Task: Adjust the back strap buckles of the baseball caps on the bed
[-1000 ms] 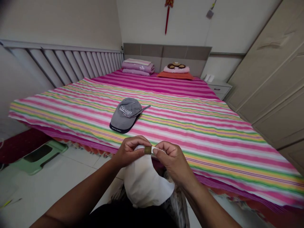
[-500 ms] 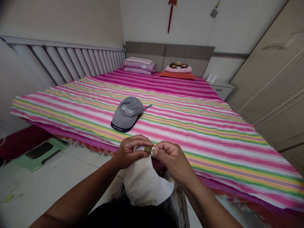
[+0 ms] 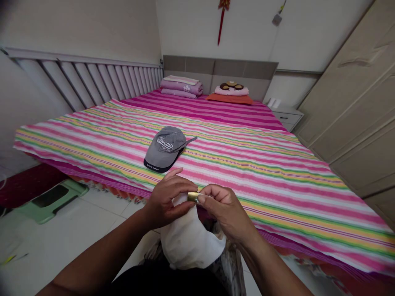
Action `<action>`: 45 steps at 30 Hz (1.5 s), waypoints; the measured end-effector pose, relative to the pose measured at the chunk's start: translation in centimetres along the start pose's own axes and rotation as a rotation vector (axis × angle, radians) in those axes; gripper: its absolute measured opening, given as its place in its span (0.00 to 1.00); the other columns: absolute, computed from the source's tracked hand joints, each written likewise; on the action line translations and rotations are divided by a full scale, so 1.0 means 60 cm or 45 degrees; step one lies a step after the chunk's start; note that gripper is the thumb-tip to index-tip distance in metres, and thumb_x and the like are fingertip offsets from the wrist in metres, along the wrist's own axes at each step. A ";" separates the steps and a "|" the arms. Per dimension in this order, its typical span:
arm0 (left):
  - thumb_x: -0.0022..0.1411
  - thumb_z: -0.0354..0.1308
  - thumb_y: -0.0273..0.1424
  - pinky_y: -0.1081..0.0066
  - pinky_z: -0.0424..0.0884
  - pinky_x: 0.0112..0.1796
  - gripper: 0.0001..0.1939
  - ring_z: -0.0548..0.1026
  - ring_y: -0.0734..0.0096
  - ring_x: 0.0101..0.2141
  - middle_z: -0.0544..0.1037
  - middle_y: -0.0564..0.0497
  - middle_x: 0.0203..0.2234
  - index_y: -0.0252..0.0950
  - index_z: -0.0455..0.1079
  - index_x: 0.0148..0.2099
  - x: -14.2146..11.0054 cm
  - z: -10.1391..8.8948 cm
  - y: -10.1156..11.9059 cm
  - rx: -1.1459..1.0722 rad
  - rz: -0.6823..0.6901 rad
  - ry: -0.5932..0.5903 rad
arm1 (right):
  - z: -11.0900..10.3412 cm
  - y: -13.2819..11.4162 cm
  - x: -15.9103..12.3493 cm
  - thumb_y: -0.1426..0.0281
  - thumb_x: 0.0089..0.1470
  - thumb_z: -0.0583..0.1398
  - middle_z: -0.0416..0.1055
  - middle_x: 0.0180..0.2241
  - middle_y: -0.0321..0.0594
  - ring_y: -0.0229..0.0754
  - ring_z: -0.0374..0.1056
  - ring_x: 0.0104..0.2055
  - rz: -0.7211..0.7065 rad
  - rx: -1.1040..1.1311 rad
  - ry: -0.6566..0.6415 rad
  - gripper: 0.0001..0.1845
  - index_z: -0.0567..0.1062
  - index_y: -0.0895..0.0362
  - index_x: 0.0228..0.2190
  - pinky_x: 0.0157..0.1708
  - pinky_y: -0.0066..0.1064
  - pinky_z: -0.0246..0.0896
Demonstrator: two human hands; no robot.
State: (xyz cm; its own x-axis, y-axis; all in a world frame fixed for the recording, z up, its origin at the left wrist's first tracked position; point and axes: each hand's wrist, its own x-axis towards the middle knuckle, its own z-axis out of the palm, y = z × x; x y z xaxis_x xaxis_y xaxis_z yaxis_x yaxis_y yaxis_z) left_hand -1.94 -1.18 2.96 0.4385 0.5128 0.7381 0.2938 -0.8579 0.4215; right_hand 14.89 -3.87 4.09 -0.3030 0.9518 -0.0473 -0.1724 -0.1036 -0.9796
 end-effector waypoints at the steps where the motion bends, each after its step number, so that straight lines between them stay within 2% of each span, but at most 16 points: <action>1: 0.53 0.57 0.31 0.60 0.60 0.49 0.09 0.73 0.71 0.34 0.76 0.49 0.31 0.35 0.67 0.39 0.000 0.000 0.000 -0.068 -0.015 -0.020 | 0.001 0.000 -0.001 0.64 0.45 0.61 0.51 0.14 0.27 0.28 0.42 0.17 0.005 0.001 -0.009 0.12 0.67 0.59 0.21 0.17 0.24 0.36; 5: 0.55 0.55 0.31 0.67 0.66 0.39 0.10 0.71 0.70 0.35 0.75 0.46 0.32 0.34 0.67 0.40 -0.001 0.002 -0.006 -0.324 -0.122 -0.075 | 0.003 0.000 -0.003 0.64 0.48 0.59 0.52 0.15 0.27 0.29 0.42 0.17 0.044 0.054 -0.054 0.11 0.63 0.57 0.24 0.17 0.24 0.34; 8: 0.54 0.55 0.31 0.66 0.65 0.39 0.09 0.70 0.69 0.34 0.74 0.47 0.31 0.33 0.67 0.38 -0.002 0.005 -0.008 -0.342 -0.166 -0.073 | 0.004 0.003 -0.002 0.66 0.48 0.58 0.53 0.15 0.27 0.29 0.43 0.16 0.023 0.113 -0.081 0.10 0.62 0.57 0.23 0.17 0.24 0.34; 13: 0.50 0.57 0.29 0.66 0.65 0.40 0.08 0.70 0.72 0.30 0.72 0.49 0.27 0.34 0.67 0.35 -0.004 0.009 -0.010 -0.370 -0.203 -0.085 | 0.008 0.011 -0.001 0.67 0.46 0.60 0.54 0.12 0.26 0.28 0.44 0.15 0.012 0.092 -0.027 0.10 0.63 0.58 0.22 0.16 0.24 0.35; 20: 0.50 0.58 0.29 0.65 0.65 0.42 0.07 0.70 0.73 0.29 0.72 0.50 0.26 0.33 0.67 0.33 -0.007 0.005 -0.016 -0.460 -0.268 -0.031 | -0.018 0.008 -0.003 0.62 0.48 0.59 0.67 0.23 0.35 0.34 0.61 0.24 0.114 -0.045 -0.049 0.12 0.70 0.57 0.31 0.25 0.26 0.53; 24: 0.50 0.58 0.30 0.65 0.66 0.41 0.07 0.69 0.73 0.29 0.71 0.51 0.26 0.33 0.67 0.33 -0.009 0.000 -0.019 -0.460 -0.303 -0.043 | -0.024 0.003 -0.004 0.62 0.46 0.60 0.66 0.19 0.34 0.34 0.59 0.21 0.095 -0.227 -0.009 0.12 0.70 0.59 0.25 0.22 0.26 0.51; 29: 0.51 0.57 0.31 0.64 0.66 0.41 0.08 0.69 0.73 0.29 0.71 0.51 0.26 0.33 0.66 0.34 -0.011 0.000 -0.024 -0.474 -0.312 -0.070 | -0.024 0.001 -0.002 0.61 0.45 0.61 0.63 0.16 0.33 0.33 0.56 0.19 0.070 -0.242 0.009 0.13 0.68 0.58 0.21 0.22 0.26 0.50; 37: 0.49 0.58 0.31 0.64 0.66 0.41 0.09 0.70 0.72 0.30 0.71 0.50 0.27 0.33 0.67 0.34 -0.009 0.003 -0.020 -0.479 -0.296 -0.091 | -0.009 0.001 0.004 0.61 0.44 0.62 0.60 0.15 0.31 0.30 0.51 0.17 0.078 -0.194 -0.010 0.14 0.67 0.58 0.21 0.18 0.24 0.45; 43: 0.49 0.58 0.30 0.63 0.66 0.42 0.08 0.70 0.72 0.28 0.71 0.50 0.26 0.32 0.67 0.33 -0.011 0.004 -0.023 -0.481 -0.326 -0.054 | -0.019 0.001 0.000 0.59 0.47 0.59 0.66 0.22 0.36 0.34 0.59 0.22 0.164 -0.154 -0.094 0.15 0.69 0.58 0.31 0.20 0.25 0.51; 45: 0.50 0.58 0.31 0.64 0.66 0.41 0.08 0.70 0.73 0.28 0.72 0.50 0.26 0.33 0.67 0.33 -0.011 0.003 -0.024 -0.468 -0.324 -0.056 | -0.022 0.002 0.000 0.59 0.46 0.60 0.66 0.21 0.35 0.34 0.59 0.22 0.150 -0.196 -0.073 0.14 0.70 0.58 0.28 0.21 0.25 0.51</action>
State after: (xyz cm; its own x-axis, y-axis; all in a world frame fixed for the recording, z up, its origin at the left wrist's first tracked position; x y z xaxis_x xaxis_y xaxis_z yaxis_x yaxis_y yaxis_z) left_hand -2.49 -0.30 1.79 0.4296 0.7031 0.5667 0.0791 -0.6544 0.7520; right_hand 16.11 -3.49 3.72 -0.3660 0.9173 -0.1568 0.0115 -0.1641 -0.9864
